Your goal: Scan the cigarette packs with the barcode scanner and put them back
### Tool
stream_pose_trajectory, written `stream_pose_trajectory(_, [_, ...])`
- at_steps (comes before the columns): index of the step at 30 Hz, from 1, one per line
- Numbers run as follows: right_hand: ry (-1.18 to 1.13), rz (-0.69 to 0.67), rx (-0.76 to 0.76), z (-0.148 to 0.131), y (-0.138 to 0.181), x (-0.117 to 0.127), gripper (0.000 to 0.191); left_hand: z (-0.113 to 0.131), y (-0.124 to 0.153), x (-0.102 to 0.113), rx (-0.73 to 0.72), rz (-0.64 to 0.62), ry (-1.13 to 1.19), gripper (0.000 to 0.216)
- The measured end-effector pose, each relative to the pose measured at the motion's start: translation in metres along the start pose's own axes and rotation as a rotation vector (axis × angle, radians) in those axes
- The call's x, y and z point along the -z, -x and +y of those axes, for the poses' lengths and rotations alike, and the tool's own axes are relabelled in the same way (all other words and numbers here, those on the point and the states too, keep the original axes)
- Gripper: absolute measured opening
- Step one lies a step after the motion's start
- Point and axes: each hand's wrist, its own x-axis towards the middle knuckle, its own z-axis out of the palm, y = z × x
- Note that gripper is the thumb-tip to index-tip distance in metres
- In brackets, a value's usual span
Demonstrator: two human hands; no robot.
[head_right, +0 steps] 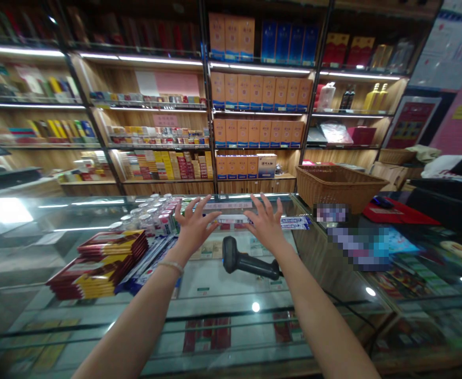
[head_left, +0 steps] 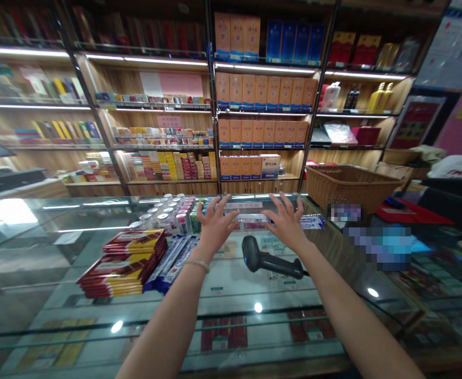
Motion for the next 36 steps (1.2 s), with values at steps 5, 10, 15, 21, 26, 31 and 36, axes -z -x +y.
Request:
stream_pose_trajectory(5, [0.005, -0.079, -0.029, -0.004, -0.003, 0.008, 0.046, -0.003, 0.000, -0.003, -0.002, 0.025, 0.007, 0.026])
stream_pose_trajectory(10, [-0.017, -0.233, -0.117, -0.007, -0.019, 0.031, 0.064, -0.005, 0.000, -0.003, 0.003, 0.043, -0.036, 0.024])
stream_pose_trajectory(15, [-0.211, -0.510, -0.086, -0.020, 0.002, 0.051, 0.068, -0.005, 0.000, -0.002, 0.023, 0.059, -0.055, 0.025])
stream_pose_trajectory(21, [-0.315, -0.720, 0.022, -0.040, 0.048, 0.063, 0.107, -0.005, -0.001, 0.000, 0.047, 0.054, -0.057, 0.029])
stream_pose_trajectory(26, [-0.291, -0.632, 0.000, -0.045, 0.056, 0.062, 0.071, -0.005, 0.000, 0.000, 0.055, 0.049, -0.063, 0.028])
stream_pose_trajectory(31, [-0.247, -0.549, -0.037, -0.049, 0.055, 0.059, 0.040, -0.006, 0.000, -0.002, 0.052, 0.047, -0.074, 0.030])
stream_pose_trajectory(36, [-0.219, -0.387, -0.032, -0.054, 0.056, 0.059, 0.032, -0.009, 0.001, -0.005, 0.055, 0.060, -0.081, 0.027])
